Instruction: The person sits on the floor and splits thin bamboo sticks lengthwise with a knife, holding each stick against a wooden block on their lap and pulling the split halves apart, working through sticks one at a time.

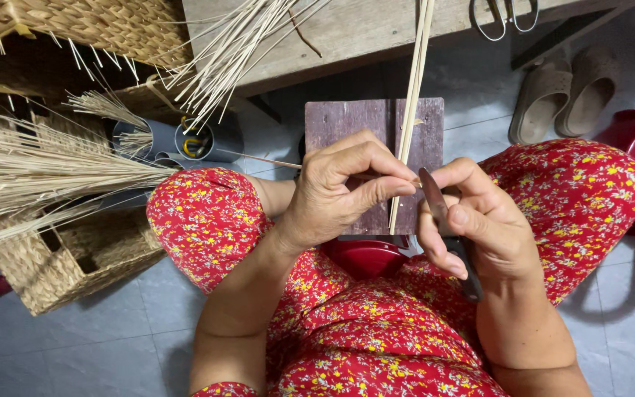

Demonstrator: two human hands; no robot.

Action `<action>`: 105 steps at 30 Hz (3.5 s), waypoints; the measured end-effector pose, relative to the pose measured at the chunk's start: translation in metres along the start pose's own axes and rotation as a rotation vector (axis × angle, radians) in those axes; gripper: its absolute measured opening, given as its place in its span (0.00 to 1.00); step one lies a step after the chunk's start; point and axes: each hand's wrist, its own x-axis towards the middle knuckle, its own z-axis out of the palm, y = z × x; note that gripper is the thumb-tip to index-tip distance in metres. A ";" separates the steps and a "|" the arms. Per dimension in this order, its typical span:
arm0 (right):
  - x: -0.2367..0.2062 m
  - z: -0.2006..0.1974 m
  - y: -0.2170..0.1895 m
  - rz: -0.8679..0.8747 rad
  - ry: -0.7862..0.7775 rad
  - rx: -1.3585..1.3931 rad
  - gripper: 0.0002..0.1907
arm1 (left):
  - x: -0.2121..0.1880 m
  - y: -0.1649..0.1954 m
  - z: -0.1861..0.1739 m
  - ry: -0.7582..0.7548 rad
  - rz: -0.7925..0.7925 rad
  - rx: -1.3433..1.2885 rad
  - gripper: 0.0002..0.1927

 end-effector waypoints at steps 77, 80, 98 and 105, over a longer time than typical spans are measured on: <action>0.007 -0.014 0.007 0.095 -0.048 0.140 0.11 | -0.002 -0.006 0.000 -0.111 -0.158 -0.052 0.04; 0.008 -0.013 0.004 0.078 -0.025 0.051 0.15 | -0.002 -0.010 0.002 -0.096 -0.185 -0.061 0.05; 0.008 -0.029 0.017 0.113 -0.119 0.084 0.10 | -0.002 -0.013 -0.010 -0.289 -0.118 0.025 0.07; 0.013 -0.029 0.019 0.130 -0.047 0.050 0.09 | 0.000 -0.016 -0.005 -0.308 -0.133 0.021 0.07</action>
